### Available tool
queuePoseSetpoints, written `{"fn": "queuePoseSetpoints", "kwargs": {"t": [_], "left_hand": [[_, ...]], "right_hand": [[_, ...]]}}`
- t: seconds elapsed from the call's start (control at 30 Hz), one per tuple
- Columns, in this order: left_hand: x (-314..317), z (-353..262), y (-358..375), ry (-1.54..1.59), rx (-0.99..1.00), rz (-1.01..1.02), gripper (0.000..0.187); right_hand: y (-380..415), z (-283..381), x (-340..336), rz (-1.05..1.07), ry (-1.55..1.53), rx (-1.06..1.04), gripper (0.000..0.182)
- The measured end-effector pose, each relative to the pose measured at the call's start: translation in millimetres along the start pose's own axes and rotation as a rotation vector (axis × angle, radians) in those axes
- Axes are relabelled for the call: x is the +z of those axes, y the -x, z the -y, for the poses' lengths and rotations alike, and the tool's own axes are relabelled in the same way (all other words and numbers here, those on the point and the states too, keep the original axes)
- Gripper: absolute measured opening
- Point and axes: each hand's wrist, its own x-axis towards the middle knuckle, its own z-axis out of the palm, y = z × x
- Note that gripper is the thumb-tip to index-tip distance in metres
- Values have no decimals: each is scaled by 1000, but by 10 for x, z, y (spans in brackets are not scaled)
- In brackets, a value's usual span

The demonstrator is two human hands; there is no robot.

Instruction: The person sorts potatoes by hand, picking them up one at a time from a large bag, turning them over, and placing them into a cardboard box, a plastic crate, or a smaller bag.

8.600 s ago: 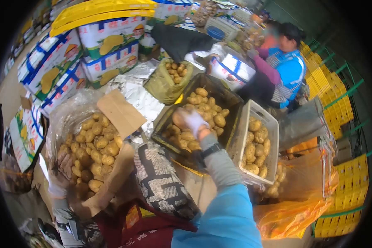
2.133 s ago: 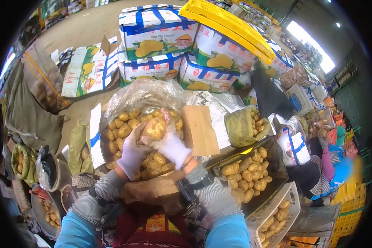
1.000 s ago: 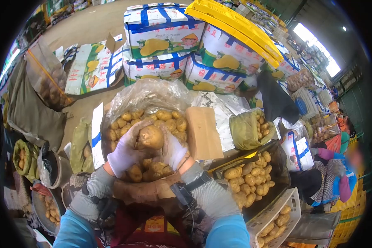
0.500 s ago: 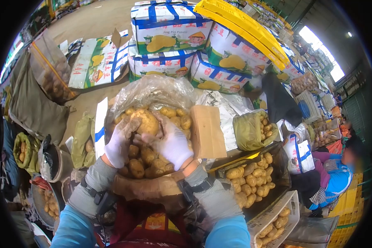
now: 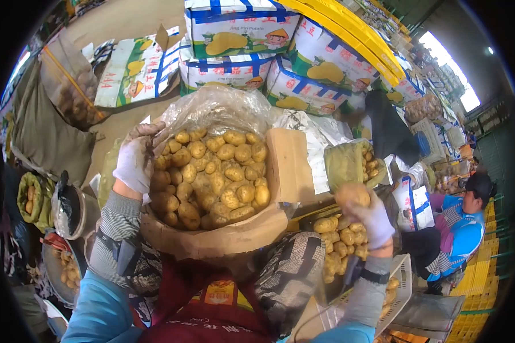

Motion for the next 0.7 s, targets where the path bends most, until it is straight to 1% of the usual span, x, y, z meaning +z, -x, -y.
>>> {"fn": "queuePoseSetpoints", "kwargs": {"t": [0.03,0.07,0.1,0.13,0.17,0.2,0.27,0.3,0.33,0.37,0.4,0.43,0.47,0.5,0.53,0.6,0.67,0.7], "left_hand": [[-32,-26,2,36,18,7,26],[-70,-51,13,71,36,13,25],[-93,-70,39,92,34,15,24],[-93,-85,73,112,33,16,22],[-91,-102,104,128,31,16,21],[-78,-122,131,134,26,-23,20],[-39,-173,150,137,9,-88,18],[-57,-200,147,171,20,-74,18],[-91,-215,153,207,32,-65,17],[-144,-217,144,245,44,-58,16],[-268,-153,78,12,249,11,16],[-453,-38,-25,-227,448,79,17],[-564,-21,-66,-452,576,116,18],[-675,-3,-106,-663,719,131,19],[-740,-66,-92,-855,789,113,21],[-819,-174,-28,-1004,800,59,24],[-720,-248,91,-918,698,-8,26],[-668,-305,115,-691,552,-31,26]], "right_hand": [[99,-251,-212,-19,96,115,62],[107,-666,-491,-2,185,251,61],[25,-1328,-827,-44,298,279,61],[-37,-1851,-1123,-44,366,113,57],[-18,-1532,-988,-88,304,139,54],[62,-1014,-692,-132,237,171,51],[-60,-326,-211,-92,61,119,46],[-242,-200,20,-48,39,-47,45],[-410,-2,275,67,106,-91,45],[-564,186,620,181,118,-216,46],[-753,314,1012,269,204,-223,46],[-917,396,1390,411,288,-301,41],[-1144,329,1802,508,329,-247,41],[-1267,367,2226,607,446,-224,42],[-1504,273,2649,658,696,-231,51],[-1675,200,3392,624,999,-228,60],[-2049,-401,4054,473,1094,-228,64],[-2137,-593,4267,403,1044,-198,64]]}}
